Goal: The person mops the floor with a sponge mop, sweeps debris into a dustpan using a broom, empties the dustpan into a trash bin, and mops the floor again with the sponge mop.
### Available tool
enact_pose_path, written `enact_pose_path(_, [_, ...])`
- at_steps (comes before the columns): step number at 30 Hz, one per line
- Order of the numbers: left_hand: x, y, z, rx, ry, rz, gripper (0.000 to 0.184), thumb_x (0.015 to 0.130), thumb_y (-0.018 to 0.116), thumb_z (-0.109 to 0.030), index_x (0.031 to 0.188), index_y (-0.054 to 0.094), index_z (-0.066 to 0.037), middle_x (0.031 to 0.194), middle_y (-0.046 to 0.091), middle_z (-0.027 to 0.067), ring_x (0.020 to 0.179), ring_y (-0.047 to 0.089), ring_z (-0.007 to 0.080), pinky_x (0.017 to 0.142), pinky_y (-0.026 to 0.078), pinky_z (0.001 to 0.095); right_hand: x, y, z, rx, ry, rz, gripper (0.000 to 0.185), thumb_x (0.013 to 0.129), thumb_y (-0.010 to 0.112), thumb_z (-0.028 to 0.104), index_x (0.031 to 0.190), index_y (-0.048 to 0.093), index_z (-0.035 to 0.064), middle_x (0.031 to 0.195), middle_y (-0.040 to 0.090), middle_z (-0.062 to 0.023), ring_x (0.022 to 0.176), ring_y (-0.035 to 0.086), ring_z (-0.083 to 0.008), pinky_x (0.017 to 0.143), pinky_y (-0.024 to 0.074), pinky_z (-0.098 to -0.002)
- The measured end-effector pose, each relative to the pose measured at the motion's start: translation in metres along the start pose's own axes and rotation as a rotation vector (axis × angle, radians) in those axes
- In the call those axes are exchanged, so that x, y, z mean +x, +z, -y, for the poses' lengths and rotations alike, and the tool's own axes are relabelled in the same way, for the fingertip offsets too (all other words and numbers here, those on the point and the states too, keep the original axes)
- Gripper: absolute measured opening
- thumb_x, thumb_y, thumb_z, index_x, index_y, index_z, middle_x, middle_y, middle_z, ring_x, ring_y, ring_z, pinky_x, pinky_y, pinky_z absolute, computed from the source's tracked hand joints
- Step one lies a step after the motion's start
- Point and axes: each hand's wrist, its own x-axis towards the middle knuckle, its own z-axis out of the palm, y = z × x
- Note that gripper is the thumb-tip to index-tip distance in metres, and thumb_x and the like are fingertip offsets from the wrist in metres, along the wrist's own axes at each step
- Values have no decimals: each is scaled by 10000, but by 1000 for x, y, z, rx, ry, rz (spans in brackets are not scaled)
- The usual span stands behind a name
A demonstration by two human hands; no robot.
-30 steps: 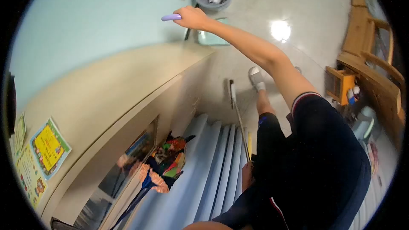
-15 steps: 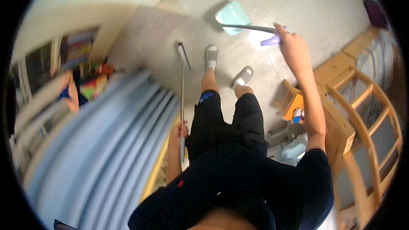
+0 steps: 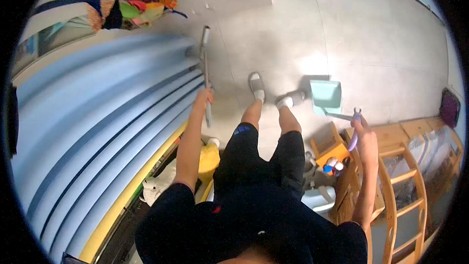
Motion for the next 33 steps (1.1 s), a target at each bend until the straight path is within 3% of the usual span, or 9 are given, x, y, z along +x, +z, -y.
enact_pose_path(2, [70, -12, 19, 625, 15, 98, 165, 639, 575, -147, 549, 567, -9, 477, 527, 115, 452, 535, 247, 452, 405, 369, 6, 0, 22, -19, 1, 78, 186, 705, 482, -17, 879, 515, 40, 1026, 550, -180, 762, 575, -361, 627, 463, -380])
enact_pose_path(5, [43, -14, -39, 7, 31, 2, 151, 632, 582, -135, 516, 600, -41, 540, 582, 122, 486, 570, 251, 468, 424, 373, 20, 9, 46, -28, -63, 138, 216, 683, 494, -30, 888, 518, 32, 1045, 540, -188, 759, 572, -367, 626, 463, -390])
enact_pose_path(7, [96, -14, -27, 1057, 461, 25, 150, 631, 589, -125, 507, 608, -44, 593, 610, 128, 538, 598, 273, 478, 452, 359, 36, 26, 53, -107, -183, 154, 262, 650, 520, -42, 903, 519, 25, 1055, 529, -203, 749, 570, -375, 624, 463, -398])
enact_pose_path(10, [158, 8, 6, 1111, 578, -12, 144, 652, 583, -125, 531, 627, -60, 617, 623, 104, 581, 614, 270, 526, 486, 353, 64, 50, 74, -157, -336, 136, 276, 649, 525, -26, 919, 532, 29, 1046, 522, -198, 763, 556, -347, 648, 458, -386])
enact_pose_path(13, [127, 38, -33, 776, 125, -31, 142, 682, 557, -132, 596, 661, -86, 636, 632, 100, 639, 634, 239, 611, 510, 341, 96, 77, 74, -323, -435, 176, 344, 661, 547, -14, 991, 557, 84, 1090, 523, -151, 800, 569, -282, 687, 484, -353])
enact_pose_path(20, [58, 82, -3, 1340, 340, 290, 95, 653, 606, -120, 686, 684, -78, 802, 639, 163, 805, 618, 318, 661, 503, 396, 172, 106, 114, -496, -791, -17, 301, 699, 536, 46, 986, 575, 126, 1021, 561, -87, 831, 573, -194, 728, 465, -302])
enact_pose_path(26, [17, 58, 45, 1007, 364, -99, 258, 748, 534, -210, 853, 620, 10, 752, 616, 217, 671, 618, 334, 621, 503, 411, 191, 92, 145, -491, -804, 42, 246, 684, 554, 45, 924, 572, 94, 862, 580, -62, 770, 583, -181, 730, 459, -306])
enact_pose_path(31, [12, 9, 31, 222, -201, -118, 394, 838, 452, -327, 750, 541, 47, 571, 559, 197, 561, 595, 338, 520, 482, 429, 186, 71, 140, -569, -817, 74, 262, 695, 537, 57, 947, 549, 128, 846, 578, -39, 759, 580, -158, 677, 456, -275])
enact_pose_path(33, [63, -23, 70, 356, 35, -58, 412, 850, 442, -347, 724, 537, 33, 556, 551, 180, 532, 584, 315, 477, 462, 420, 186, 70, 129, -598, -831, 50, 270, 690, 549, 52, 948, 549, 129, 891, 589, -42, 768, 587, -161, 695, 461, -276])
